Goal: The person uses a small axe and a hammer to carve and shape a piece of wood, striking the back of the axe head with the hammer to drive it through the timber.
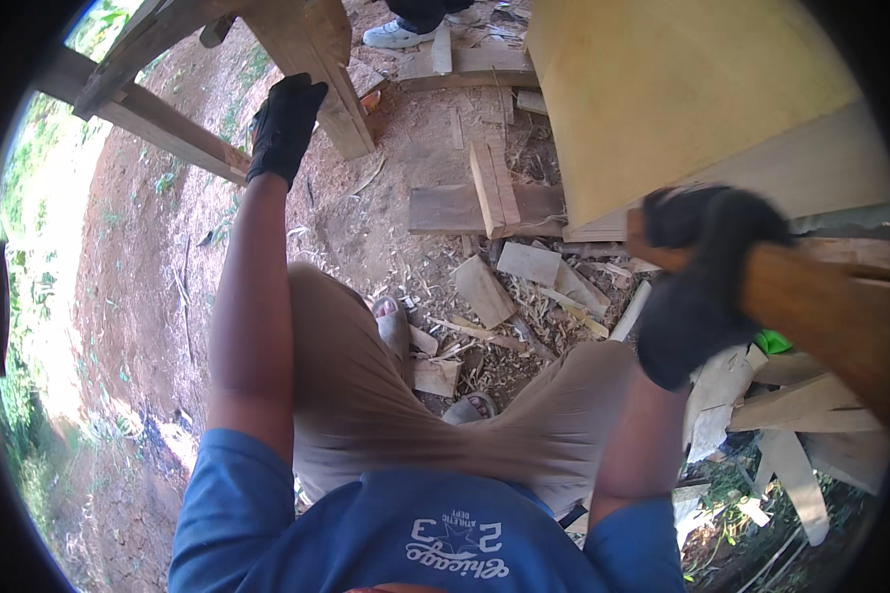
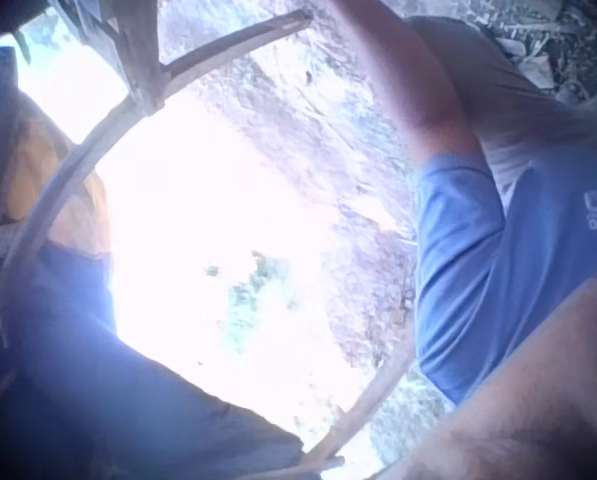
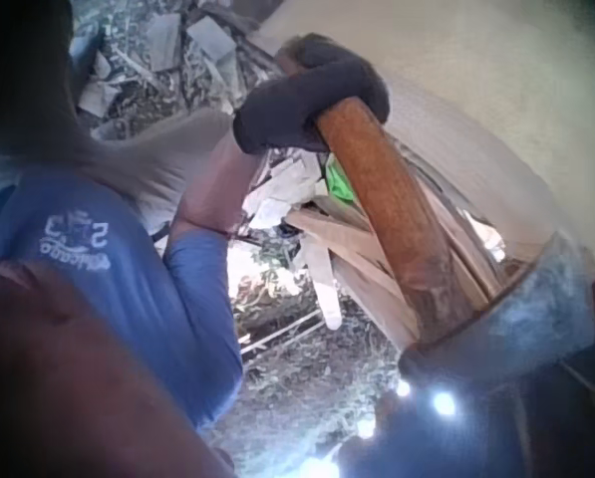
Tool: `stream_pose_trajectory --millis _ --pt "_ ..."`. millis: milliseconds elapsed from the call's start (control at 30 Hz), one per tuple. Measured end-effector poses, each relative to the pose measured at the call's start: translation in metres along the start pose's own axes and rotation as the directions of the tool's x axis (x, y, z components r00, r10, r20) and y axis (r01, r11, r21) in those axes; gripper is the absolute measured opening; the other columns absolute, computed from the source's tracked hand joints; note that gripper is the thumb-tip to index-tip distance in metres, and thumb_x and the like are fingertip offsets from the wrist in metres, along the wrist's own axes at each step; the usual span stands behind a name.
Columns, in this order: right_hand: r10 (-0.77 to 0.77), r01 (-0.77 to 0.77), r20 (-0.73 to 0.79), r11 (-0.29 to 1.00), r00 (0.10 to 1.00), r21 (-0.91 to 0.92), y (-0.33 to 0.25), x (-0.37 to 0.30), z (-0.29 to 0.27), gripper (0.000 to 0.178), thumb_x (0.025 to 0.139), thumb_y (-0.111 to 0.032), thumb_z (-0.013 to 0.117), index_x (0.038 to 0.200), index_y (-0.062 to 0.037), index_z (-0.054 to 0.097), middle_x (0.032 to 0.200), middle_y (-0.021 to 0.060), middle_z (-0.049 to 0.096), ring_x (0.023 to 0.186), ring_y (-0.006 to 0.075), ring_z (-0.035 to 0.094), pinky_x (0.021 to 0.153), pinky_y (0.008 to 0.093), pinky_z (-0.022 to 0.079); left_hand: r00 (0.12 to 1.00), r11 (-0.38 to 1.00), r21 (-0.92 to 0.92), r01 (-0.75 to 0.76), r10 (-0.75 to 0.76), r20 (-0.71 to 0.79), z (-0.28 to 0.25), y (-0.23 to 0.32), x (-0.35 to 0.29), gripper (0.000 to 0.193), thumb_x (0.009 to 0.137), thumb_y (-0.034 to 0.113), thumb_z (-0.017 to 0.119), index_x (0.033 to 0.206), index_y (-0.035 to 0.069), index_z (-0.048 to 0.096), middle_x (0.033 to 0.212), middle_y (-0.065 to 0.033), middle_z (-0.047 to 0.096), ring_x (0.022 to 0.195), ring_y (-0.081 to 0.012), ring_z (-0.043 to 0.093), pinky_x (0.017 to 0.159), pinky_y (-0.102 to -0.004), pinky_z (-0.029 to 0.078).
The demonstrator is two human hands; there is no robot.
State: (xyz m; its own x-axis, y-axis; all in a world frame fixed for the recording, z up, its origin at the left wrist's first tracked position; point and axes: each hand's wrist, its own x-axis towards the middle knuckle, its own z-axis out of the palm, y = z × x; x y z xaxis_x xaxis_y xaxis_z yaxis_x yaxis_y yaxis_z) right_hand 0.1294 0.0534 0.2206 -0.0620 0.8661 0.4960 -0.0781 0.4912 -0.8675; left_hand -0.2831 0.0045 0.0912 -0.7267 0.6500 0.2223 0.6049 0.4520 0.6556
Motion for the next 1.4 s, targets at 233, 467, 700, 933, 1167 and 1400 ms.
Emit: stream_pose_trajectory --millis 233,467,700,933,1167,1400 --pt "0.915 -0.684 0.027 0.320 0.402 -0.655 0.255 -0.198 -0.026 0.036 0.088 -0.033 0.070 0.086 0.0031 0.071 0.074 0.0238 0.072 0.075 0.0396 0.074 0.070 0.0499 0.057 1.000 0.999 0.045 -0.020 0.019 0.020 0.005 -0.009 -0.003 0.055 0.089 0.049 0.068 0.125 0.008 0.072 0.126 -0.0239 0.071 0.120 -0.0430 0.066 0.102 -0.0499 0.052" --pt "0.750 -0.197 0.169 0.373 0.640 -0.907 0.246 -0.184 -0.044 0.039 0.088 -0.037 0.065 0.098 0.0002 0.072 0.095 0.0292 0.073 0.098 0.0487 0.070 0.086 0.0569 0.055 0.932 0.984 0.178 -0.031 -0.036 0.361 0.051 -0.031 0.013 0.064 0.091 0.056 0.070 0.131 0.006 0.066 0.132 -0.0276 0.067 0.128 -0.0454 0.062 0.105 -0.0507 0.050" --pt "0.953 -0.866 0.051 0.294 0.300 -0.405 0.157 -0.158 -0.049 0.027 0.090 -0.025 0.074 0.077 -0.0028 0.065 0.059 0.0050 0.061 0.044 0.0165 0.057 0.045 0.0349 0.045 0.566 0.926 0.297 0.233 -0.377 0.733 0.145 0.012 -0.036 0.114 0.085 0.085 0.058 0.148 -0.009 0.052 0.150 -0.0265 0.057 0.104 -0.0393 0.076 0.084 -0.0460 0.063" --pt "0.955 -0.951 -0.119 0.247 0.271 -0.185 0.117 -0.194 -0.088 0.027 0.092 -0.022 0.073 0.075 -0.0031 0.065 0.058 0.0068 0.060 0.045 0.0200 0.059 0.044 0.0352 0.046 0.589 0.722 0.230 0.653 -0.675 0.445 0.267 0.000 -0.049 0.108 0.083 0.077 0.068 0.161 0.007 0.040 0.165 -0.0183 0.040 0.131 -0.0444 0.061 0.084 -0.0557 0.064" --pt "0.950 -0.973 -0.213 0.214 0.228 -0.086 0.117 -0.216 -0.110 0.029 0.090 -0.023 0.074 0.075 0.0007 0.066 0.058 0.0085 0.063 0.047 0.0197 0.061 0.048 0.0364 0.047 0.360 0.417 -0.088 0.905 -0.638 0.681 0.297 -0.029 -0.064 0.069 0.087 0.054 0.077 0.137 0.011 0.058 0.141 -0.0235 0.057 0.105 -0.0443 0.073 0.075 -0.0531 0.067" --pt "0.954 -0.965 -0.163 0.259 0.250 0.035 0.131 -0.208 -0.108 0.030 0.090 -0.023 0.074 0.075 0.0005 0.065 0.060 0.0086 0.062 0.047 0.0206 0.061 0.047 0.0371 0.048 0.913 0.973 0.184 0.140 -0.198 0.356 0.233 0.117 -0.146 0.104 0.086 0.050 0.075 0.164 0.000 0.027 0.140 -0.0276 0.063 0.119 -0.0422 0.069 0.096 -0.0483 0.058"
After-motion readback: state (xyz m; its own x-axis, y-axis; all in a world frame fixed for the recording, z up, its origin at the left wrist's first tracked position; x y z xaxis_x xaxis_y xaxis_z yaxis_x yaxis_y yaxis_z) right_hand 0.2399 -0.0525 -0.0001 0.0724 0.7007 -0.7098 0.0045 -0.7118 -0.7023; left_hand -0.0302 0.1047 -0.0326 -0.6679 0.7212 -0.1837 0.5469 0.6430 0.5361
